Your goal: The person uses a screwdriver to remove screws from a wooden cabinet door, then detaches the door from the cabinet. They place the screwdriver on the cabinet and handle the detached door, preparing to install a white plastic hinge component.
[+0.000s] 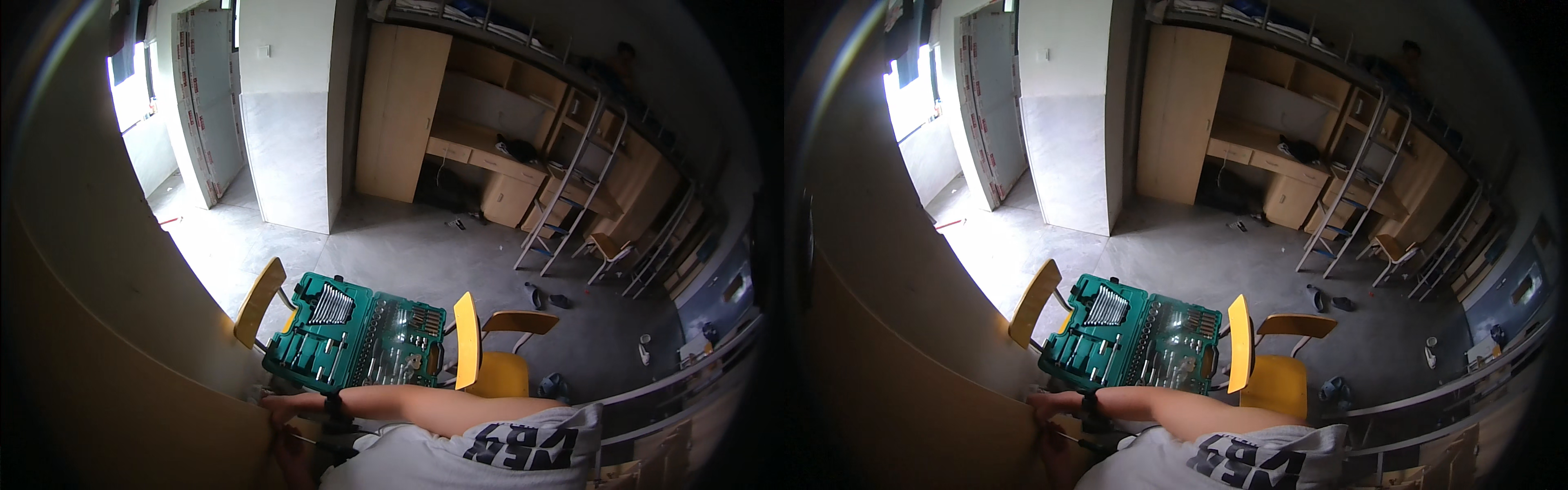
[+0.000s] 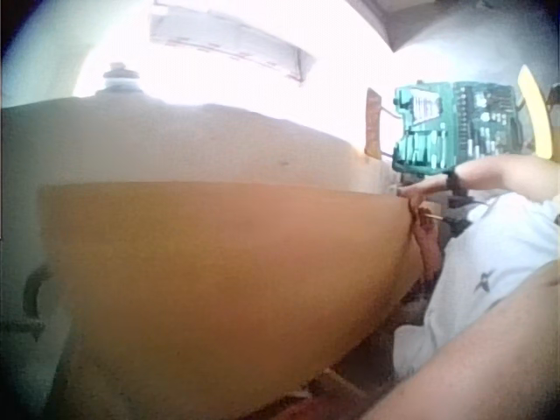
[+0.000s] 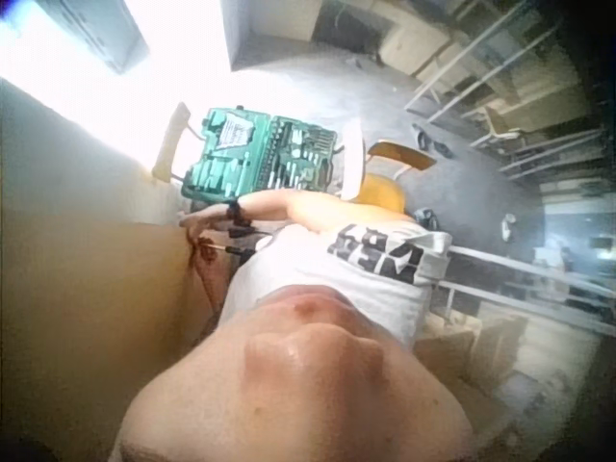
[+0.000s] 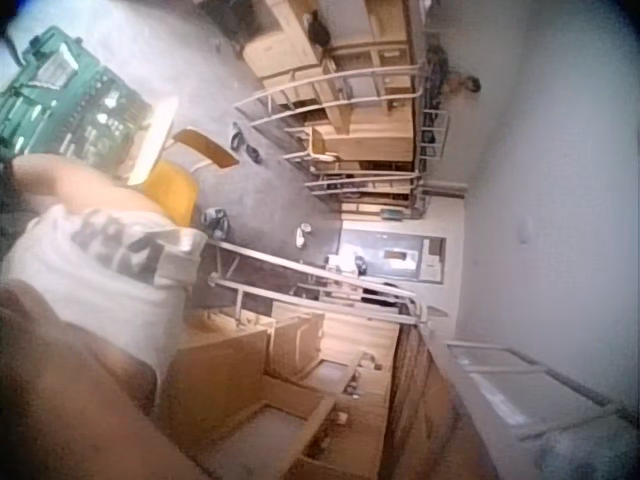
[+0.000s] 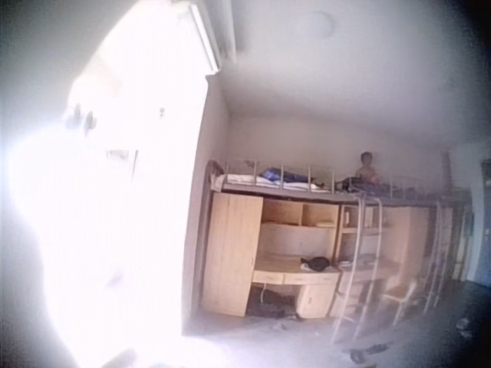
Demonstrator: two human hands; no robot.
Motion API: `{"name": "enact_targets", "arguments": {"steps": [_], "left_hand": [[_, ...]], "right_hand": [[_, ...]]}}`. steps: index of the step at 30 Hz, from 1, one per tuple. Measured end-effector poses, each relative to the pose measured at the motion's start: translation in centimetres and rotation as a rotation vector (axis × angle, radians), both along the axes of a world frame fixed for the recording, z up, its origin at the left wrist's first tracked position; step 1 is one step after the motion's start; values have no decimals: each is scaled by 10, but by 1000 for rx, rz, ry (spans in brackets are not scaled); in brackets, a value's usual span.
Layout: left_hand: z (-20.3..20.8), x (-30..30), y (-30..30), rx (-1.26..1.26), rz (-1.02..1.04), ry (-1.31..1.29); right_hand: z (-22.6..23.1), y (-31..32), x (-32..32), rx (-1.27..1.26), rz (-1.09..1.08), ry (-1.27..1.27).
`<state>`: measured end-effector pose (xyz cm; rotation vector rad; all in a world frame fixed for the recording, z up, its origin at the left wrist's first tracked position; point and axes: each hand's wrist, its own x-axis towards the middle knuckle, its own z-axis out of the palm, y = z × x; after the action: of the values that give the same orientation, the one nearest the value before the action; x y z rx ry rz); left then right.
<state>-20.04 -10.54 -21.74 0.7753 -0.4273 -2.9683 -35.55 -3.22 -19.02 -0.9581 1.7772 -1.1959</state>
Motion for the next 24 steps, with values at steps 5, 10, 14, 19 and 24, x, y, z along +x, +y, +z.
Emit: {"name": "enact_targets", "arguments": {"steps": [5,10,14,19,24], "left_hand": [[-16,15,10,14,-24,-7],[-11,28,12,-33,-55,1],[5,36,11,-128,-101,7],[53,51,28,-365,-210,12],[123,75,60,-786,-416,8]], "right_hand": [[-32,12,16,-160,-172,-64],[-52,7,24,-184,-246,196],[-36,13,30,-207,-159,-91],[5,36,51,-62,-296,69],[27,56,65,62,-223,112]]}}
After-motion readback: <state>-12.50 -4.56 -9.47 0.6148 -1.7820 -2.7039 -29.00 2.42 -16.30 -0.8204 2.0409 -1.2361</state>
